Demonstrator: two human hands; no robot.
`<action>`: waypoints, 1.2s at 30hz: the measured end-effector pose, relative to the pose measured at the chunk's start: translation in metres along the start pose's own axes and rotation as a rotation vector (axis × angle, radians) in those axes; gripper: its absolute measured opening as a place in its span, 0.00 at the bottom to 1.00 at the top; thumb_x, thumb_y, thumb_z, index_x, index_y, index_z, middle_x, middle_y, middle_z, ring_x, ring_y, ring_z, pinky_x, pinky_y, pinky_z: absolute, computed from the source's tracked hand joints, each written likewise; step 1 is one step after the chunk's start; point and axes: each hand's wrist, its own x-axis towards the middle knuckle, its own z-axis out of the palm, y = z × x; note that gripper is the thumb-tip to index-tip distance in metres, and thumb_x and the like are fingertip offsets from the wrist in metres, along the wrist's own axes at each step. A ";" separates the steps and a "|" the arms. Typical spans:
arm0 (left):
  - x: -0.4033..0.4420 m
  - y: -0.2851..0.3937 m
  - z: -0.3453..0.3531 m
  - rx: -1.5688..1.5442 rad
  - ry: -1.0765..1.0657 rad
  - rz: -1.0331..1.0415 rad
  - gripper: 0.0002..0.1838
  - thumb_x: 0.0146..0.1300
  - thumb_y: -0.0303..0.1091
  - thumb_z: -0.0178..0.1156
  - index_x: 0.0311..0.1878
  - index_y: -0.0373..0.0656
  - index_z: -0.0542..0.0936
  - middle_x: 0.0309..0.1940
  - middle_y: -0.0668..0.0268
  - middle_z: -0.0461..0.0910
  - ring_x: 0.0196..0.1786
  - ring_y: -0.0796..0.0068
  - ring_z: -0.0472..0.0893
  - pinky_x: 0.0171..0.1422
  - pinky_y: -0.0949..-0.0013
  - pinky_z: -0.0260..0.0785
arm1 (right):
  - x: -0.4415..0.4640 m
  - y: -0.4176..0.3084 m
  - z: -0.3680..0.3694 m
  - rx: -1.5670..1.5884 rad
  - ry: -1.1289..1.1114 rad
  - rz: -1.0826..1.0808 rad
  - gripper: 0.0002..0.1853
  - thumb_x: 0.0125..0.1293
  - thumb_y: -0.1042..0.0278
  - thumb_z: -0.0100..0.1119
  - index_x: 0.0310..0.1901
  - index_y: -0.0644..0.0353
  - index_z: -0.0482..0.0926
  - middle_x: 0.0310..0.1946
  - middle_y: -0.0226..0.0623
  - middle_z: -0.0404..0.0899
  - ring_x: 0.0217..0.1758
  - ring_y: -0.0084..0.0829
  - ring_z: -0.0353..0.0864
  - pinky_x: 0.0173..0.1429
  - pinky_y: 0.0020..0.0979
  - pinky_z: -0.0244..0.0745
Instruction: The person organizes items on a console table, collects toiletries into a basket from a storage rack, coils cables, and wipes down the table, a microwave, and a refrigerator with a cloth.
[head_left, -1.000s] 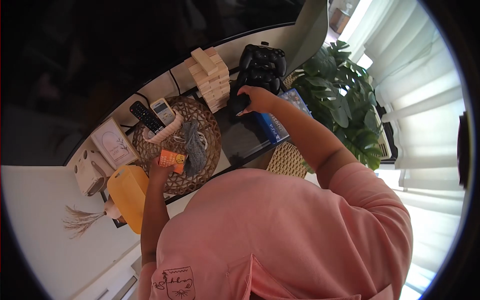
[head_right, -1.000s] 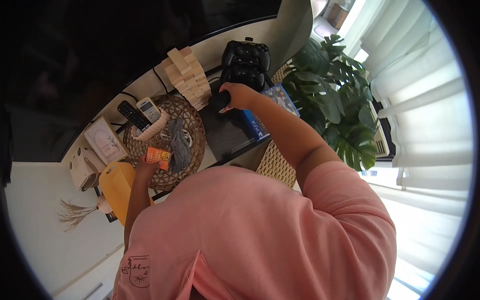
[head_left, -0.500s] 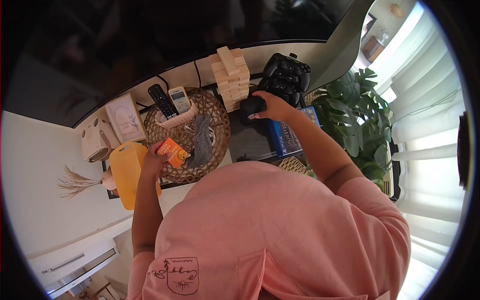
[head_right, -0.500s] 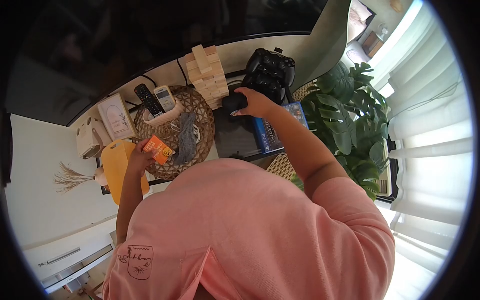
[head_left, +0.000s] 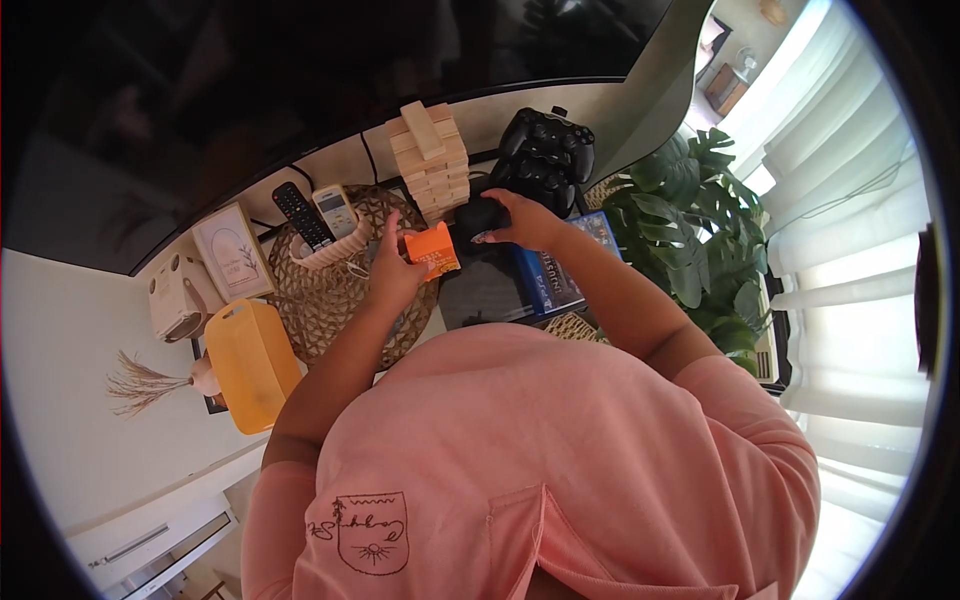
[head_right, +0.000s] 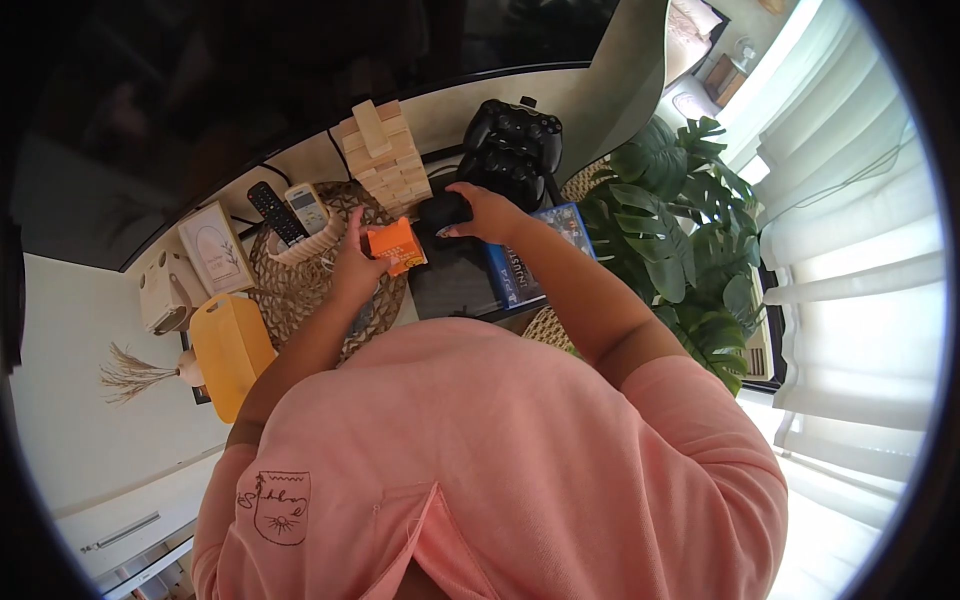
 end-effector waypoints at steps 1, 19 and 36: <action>0.001 0.000 0.002 0.050 0.032 0.003 0.55 0.47 0.18 0.69 0.76 0.44 0.47 0.53 0.60 0.73 0.55 0.68 0.77 0.59 0.66 0.70 | 0.000 0.001 0.001 -0.010 0.017 -0.010 0.41 0.49 0.63 0.75 0.66 0.54 0.66 0.56 0.49 0.75 0.60 0.45 0.75 0.65 0.37 0.68; 0.020 -0.028 0.026 -0.043 0.123 -0.007 0.54 0.48 0.15 0.66 0.77 0.46 0.47 0.54 0.58 0.69 0.54 0.67 0.77 0.55 0.67 0.74 | 0.002 0.007 0.002 0.015 0.024 -0.010 0.39 0.52 0.64 0.73 0.66 0.55 0.67 0.55 0.49 0.77 0.59 0.44 0.76 0.63 0.37 0.69; 0.028 -0.042 0.029 -0.091 0.135 0.053 0.50 0.50 0.17 0.65 0.75 0.46 0.52 0.58 0.56 0.64 0.61 0.63 0.72 0.63 0.65 0.71 | 0.002 0.007 0.004 -0.037 0.037 -0.007 0.43 0.49 0.59 0.75 0.67 0.56 0.64 0.61 0.51 0.71 0.65 0.48 0.71 0.68 0.38 0.66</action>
